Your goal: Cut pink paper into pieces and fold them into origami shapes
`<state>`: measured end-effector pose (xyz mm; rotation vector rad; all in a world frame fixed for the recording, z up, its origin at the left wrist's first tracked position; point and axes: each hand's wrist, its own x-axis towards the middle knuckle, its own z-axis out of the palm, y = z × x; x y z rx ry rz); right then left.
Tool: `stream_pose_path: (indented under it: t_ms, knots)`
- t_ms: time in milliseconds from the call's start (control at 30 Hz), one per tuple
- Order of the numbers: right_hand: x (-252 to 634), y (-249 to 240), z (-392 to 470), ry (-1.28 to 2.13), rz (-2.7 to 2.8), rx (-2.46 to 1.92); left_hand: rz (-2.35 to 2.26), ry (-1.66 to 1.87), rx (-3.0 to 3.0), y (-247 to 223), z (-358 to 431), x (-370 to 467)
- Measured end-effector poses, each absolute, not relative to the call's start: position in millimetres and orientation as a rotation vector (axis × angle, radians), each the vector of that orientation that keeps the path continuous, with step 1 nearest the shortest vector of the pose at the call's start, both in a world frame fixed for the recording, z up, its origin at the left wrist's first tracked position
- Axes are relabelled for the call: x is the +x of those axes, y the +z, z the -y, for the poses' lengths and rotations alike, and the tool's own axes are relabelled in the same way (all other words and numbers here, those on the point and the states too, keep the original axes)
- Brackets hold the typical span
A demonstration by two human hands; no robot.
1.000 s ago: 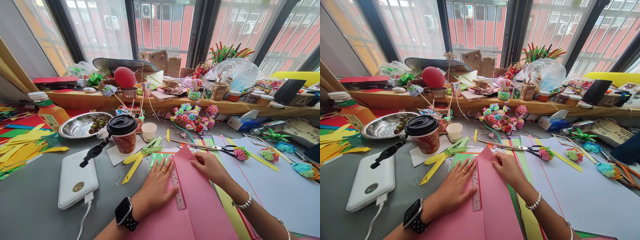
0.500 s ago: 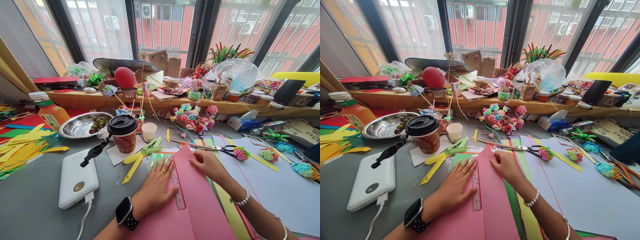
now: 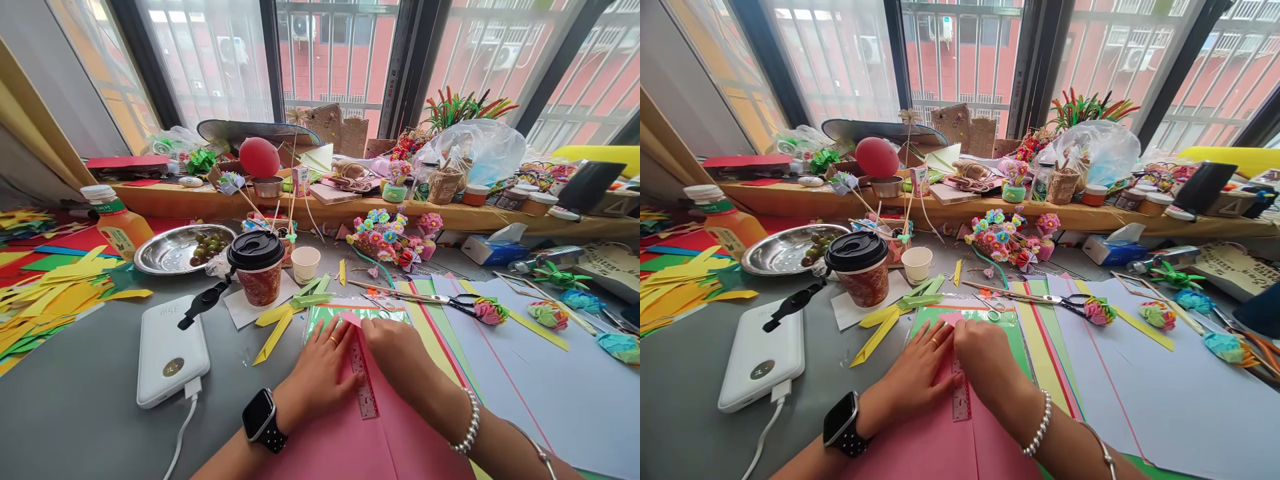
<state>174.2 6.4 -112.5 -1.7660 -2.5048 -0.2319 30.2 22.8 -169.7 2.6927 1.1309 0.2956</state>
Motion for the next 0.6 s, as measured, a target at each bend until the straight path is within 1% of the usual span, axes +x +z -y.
stream_pose_path:
  t_ms: [167,367,600]
  knots:
    - [167,-112,0,-0.232,2.534,-1.783,-1.149,0.343,2.689,-166,-20,31]
    - [173,-102,6,-0.216,2.507,-1.935,-1.126,0.342,2.688,-170,-22,28]
    - [167,-116,13,-0.319,2.56,-1.702,-1.124,0.42,2.657,-163,-18,31]
